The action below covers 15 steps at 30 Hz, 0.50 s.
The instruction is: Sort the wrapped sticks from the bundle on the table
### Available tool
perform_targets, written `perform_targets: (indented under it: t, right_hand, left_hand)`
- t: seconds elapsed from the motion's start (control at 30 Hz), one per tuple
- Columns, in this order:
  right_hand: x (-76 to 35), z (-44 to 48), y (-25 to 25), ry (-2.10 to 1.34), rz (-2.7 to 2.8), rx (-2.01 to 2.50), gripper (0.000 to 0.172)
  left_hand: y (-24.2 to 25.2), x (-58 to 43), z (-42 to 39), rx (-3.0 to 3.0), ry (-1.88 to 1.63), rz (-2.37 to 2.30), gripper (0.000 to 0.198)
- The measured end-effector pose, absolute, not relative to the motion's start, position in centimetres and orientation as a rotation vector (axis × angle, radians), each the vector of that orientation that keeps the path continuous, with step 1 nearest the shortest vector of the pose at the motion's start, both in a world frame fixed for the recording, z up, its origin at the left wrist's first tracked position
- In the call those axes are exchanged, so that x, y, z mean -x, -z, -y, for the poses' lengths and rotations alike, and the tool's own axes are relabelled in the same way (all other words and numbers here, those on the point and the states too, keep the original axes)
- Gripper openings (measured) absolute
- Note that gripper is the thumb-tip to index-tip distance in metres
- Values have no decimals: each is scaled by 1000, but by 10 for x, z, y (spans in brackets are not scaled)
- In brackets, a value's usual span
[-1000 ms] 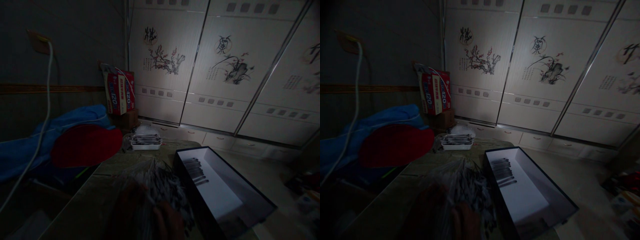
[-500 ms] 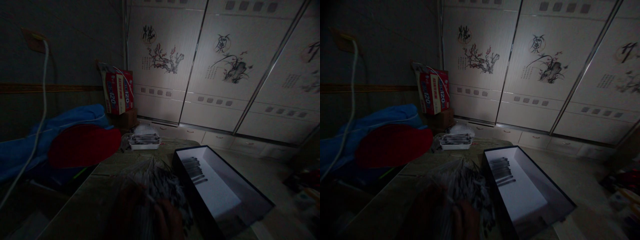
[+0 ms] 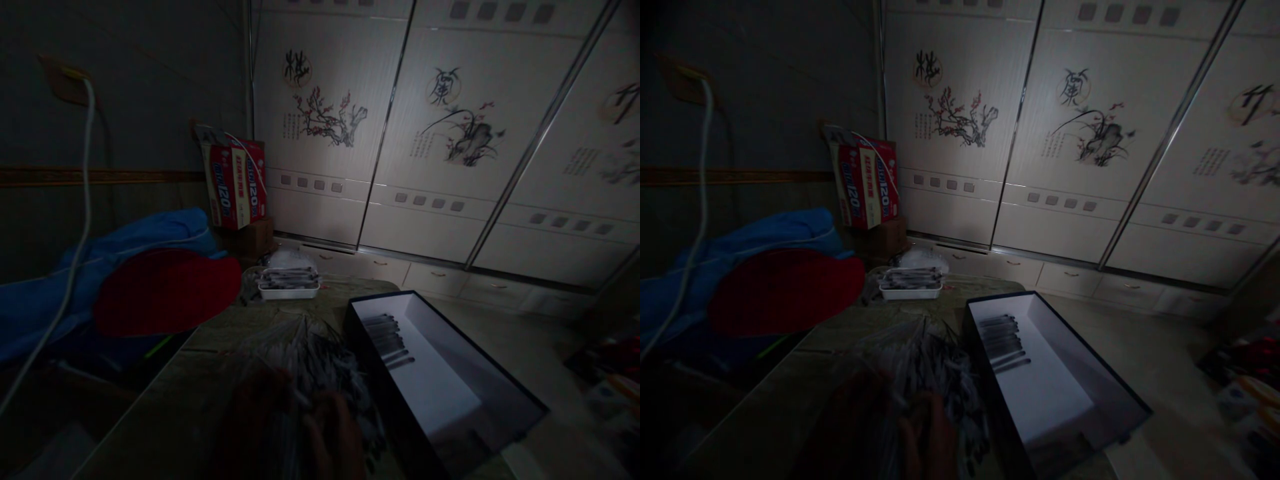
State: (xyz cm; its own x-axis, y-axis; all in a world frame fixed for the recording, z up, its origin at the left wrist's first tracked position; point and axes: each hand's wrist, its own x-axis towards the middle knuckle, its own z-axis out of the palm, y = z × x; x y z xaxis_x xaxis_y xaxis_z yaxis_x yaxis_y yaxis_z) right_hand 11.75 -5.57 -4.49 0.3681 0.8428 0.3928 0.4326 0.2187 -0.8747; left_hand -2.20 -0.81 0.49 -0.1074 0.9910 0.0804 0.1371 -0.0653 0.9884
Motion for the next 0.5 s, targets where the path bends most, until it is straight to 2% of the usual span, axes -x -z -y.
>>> perform_targets:
  t: [0.23,0.5]
  right_hand:
    - [-122,54,49,-403,1372,1375,50]
    - [-120,55,56,-334,1353,1437,55]
  left_hand:
    - [2,22,4,-1275,-1244,-1214,40]
    - [-3,22,9,-1238,-1309,-1240,29]
